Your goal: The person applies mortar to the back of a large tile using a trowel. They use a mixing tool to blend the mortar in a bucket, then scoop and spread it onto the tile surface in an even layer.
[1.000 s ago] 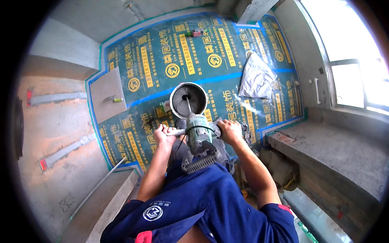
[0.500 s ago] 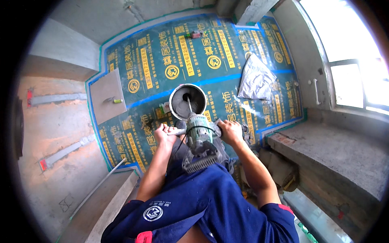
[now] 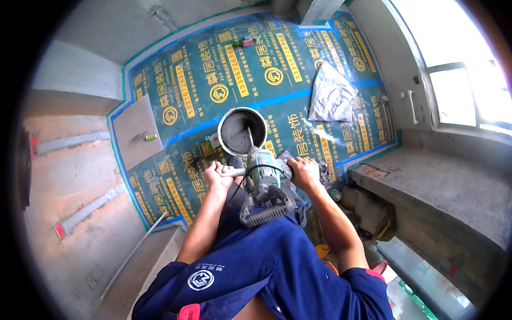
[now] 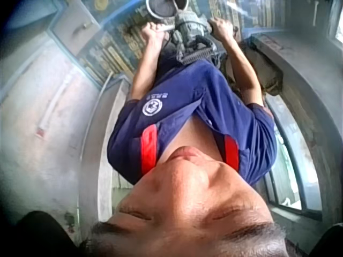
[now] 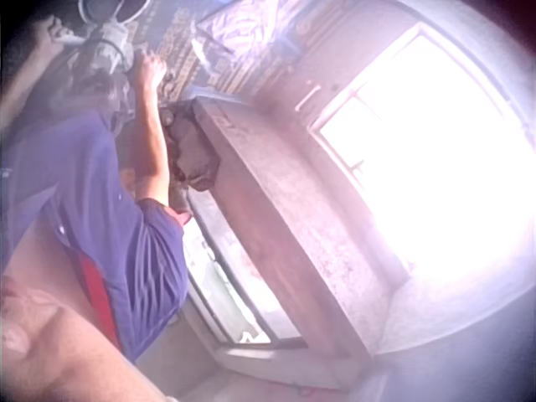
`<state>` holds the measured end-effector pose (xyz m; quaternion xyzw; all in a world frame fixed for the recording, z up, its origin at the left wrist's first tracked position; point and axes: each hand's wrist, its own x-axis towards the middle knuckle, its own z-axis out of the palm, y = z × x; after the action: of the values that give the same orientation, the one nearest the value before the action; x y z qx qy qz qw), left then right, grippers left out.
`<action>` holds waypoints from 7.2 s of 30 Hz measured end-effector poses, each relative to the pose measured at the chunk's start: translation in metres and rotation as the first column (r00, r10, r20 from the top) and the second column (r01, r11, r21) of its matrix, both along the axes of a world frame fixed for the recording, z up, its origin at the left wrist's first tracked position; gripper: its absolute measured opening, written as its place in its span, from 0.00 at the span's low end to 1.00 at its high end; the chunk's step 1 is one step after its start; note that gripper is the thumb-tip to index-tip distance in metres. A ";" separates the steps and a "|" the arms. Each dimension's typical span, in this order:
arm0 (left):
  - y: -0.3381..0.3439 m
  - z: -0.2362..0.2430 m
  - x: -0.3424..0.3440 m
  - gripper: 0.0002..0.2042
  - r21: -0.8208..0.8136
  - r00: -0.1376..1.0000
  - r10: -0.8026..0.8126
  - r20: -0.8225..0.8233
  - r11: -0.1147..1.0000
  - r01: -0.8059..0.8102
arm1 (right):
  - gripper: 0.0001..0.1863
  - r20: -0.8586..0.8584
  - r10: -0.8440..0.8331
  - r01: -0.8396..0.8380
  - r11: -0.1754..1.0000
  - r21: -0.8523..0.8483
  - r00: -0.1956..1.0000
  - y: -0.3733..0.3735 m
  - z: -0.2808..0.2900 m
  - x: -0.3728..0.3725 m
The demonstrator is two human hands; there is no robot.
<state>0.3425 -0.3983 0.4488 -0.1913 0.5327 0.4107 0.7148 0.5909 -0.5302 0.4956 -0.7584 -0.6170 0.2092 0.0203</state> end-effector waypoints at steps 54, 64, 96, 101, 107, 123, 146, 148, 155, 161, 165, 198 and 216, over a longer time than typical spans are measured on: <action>0.042 -0.066 -0.019 0.12 -0.193 0.996 -0.074 -0.058 0.979 0.061 | 0.15 -0.059 -0.095 0.072 0.944 -0.322 0.994 0.025 -0.029 -0.041; 0.057 0.006 -0.035 0.12 -0.058 0.975 -0.222 -0.028 0.974 0.220 | 0.15 -0.108 -0.178 0.116 0.896 -0.428 0.978 0.029 0.050 -0.070; 0.078 0.022 -0.029 0.14 0.057 0.967 -0.253 -0.005 0.966 0.253 | 0.19 -0.113 -0.256 0.255 0.967 -0.022 0.960 0.022 0.014 -0.076; 0.075 0.022 -0.024 0.14 0.073 0.962 -0.274 0.000 0.959 0.273 | 0.17 -0.100 -0.253 0.256 0.966 0.021 0.962 0.017 0.007 -0.070; 0.084 -0.020 -0.007 0.14 -0.085 0.967 -0.239 -0.092 0.969 0.232 | 0.11 -0.009 -0.235 0.235 0.972 0.023 0.972 0.027 -0.038 -0.060; 0.088 -0.117 -0.004 0.14 -0.267 0.988 -0.097 -0.121 0.962 0.062 | 0.06 0.050 -0.123 0.129 0.980 -0.149 0.991 0.071 -0.097 -0.027; 0.021 0.027 -0.001 0.14 -0.081 0.998 -0.030 0.054 0.996 0.034 | 0.10 -0.021 -0.043 0.041 0.995 -0.096 0.999 0.027 0.042 -0.009; 0.017 0.027 0.000 0.14 -0.094 0.998 -0.025 0.058 0.995 0.031 | 0.09 -0.018 -0.030 0.028 0.994 -0.103 0.999 0.023 0.039 -0.003; -0.003 0.022 -0.005 0.15 -0.106 0.995 0.068 0.079 0.993 -0.059 | 0.09 -0.042 0.055 -0.058 0.996 -0.068 0.998 0.026 0.026 0.011; 0.001 0.018 -0.021 0.15 -0.058 0.995 0.061 0.076 0.997 -0.057 | 0.10 -0.091 0.061 -0.061 0.998 0.009 0.994 0.029 0.016 -0.003; 0.008 0.024 -0.025 0.15 -0.044 0.995 0.074 0.064 0.996 -0.071 | 0.11 -0.095 0.049 -0.046 0.998 0.029 0.994 0.034 0.014 -0.012; 0.092 -0.114 -0.016 0.15 -0.216 0.992 -0.125 0.004 0.969 0.123 | 0.14 0.079 -0.146 0.156 0.978 -0.140 0.986 0.066 -0.093 -0.042; 0.013 -0.025 -0.003 0.13 -0.132 0.998 -0.043 0.051 0.990 0.050 | 0.12 0.019 -0.068 0.069 0.997 -0.044 0.997 0.009 -0.014 -0.015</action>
<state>0.3396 -0.3857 0.4238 -0.2358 0.5458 0.3528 0.7225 0.5760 -0.5211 0.4815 -0.7812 -0.5859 0.2155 0.0050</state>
